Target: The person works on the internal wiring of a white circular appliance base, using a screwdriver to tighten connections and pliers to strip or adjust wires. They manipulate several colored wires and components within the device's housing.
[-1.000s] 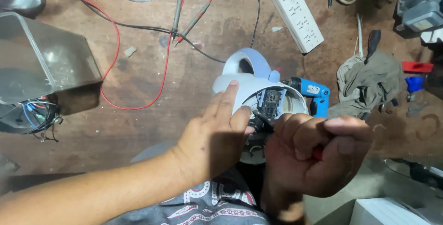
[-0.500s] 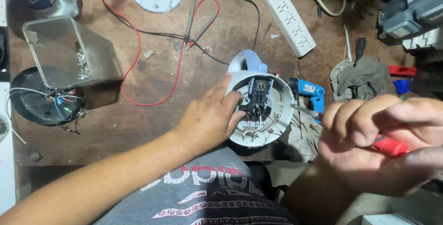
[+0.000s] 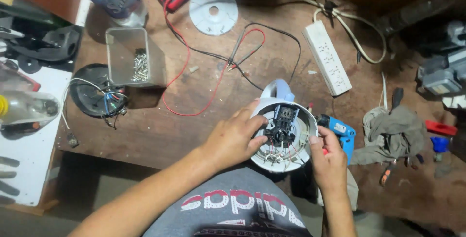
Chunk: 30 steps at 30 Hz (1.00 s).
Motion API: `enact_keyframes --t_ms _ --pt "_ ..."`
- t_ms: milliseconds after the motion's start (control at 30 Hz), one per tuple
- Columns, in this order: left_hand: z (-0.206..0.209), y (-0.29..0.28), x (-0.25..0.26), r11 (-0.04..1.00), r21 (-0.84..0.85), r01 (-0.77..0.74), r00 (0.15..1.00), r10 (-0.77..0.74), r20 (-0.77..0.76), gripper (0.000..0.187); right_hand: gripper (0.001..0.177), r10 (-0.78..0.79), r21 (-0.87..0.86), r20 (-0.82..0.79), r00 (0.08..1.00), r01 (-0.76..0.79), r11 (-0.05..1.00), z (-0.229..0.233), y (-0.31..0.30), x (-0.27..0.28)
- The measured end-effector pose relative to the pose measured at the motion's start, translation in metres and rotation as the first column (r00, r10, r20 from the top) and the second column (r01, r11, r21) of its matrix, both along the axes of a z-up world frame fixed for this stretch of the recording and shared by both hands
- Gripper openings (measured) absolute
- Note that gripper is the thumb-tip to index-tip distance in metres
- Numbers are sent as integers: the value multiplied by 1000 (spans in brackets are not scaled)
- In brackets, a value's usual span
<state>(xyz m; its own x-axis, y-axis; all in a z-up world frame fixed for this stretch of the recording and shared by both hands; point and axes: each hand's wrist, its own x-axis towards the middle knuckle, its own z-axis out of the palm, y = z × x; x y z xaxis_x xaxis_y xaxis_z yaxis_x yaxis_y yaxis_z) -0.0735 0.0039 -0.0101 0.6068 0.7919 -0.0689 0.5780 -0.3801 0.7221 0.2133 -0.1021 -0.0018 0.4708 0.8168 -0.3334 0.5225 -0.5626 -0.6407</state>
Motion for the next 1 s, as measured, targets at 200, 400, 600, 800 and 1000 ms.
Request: enact_keyframes --t_ms 200,400,600,800,1000 --pt "13 -10 -20 993 -2 -122 992 122 36 37 52 127 0 -72 989 -128 992 -12 16 11" --pt "-34 76 -45 851 -34 -525 849 526 58 33 48 271 51 -83 959 -268 962 -5 34 10" --pt "-99 237 -35 797 48 -602 736 577 -354 26 47 167 -152 -156 974 -190 970 28 53 7" --pt "-171 312 -25 862 100 -497 718 473 -511 54 61 121 -169 -205 971 -157 973 30 51 9" --pt "-232 344 -39 891 294 -345 667 453 -591 29 52 73 -166 -238 968 -115 979 39 55 -2"
